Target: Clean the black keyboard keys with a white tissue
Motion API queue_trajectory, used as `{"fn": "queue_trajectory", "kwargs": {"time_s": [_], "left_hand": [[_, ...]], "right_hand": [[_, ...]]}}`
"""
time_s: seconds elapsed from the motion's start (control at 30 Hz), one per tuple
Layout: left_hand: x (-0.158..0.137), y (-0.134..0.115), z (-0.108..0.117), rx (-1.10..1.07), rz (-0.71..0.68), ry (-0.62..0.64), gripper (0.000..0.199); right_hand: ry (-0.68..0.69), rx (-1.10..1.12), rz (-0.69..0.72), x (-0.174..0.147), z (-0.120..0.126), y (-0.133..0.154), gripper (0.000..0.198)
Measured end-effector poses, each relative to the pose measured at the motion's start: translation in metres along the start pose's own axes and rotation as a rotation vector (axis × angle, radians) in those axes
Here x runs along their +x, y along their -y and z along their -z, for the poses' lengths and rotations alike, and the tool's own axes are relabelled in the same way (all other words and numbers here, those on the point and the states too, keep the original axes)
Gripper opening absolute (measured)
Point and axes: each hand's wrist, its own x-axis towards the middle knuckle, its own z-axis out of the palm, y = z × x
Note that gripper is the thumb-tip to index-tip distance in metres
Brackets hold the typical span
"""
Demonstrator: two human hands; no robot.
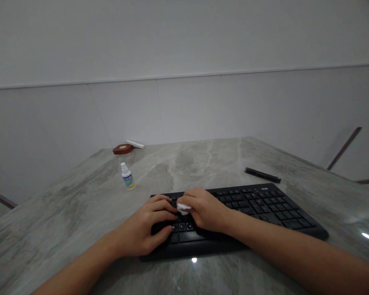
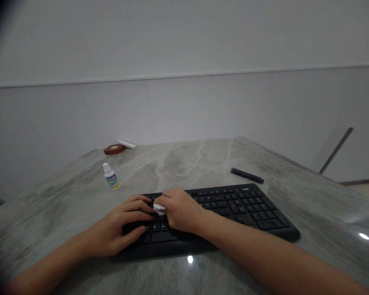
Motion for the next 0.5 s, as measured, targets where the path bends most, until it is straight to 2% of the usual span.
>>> {"fn": "queue_trajectory", "kwargs": {"time_s": [0.2,0.4,0.5], "left_hand": [[-0.0008,0.0001,-0.0002,0.013,0.012,0.005,0.027],[0.0029,0.0,-0.0003,-0.01,0.005,0.01,0.027],[0.0021,-0.0001,-0.0003,-0.011,-0.006,0.004,0.026]], "right_hand": [[-0.053,-0.096,-0.128,0.0011,0.0004,0.0035,0.02],[-0.019,-0.019,0.024,0.0022,0.0002,0.0056,0.015],[-0.021,-0.04,0.0,0.0032,0.0016,0.0059,0.015]]}}
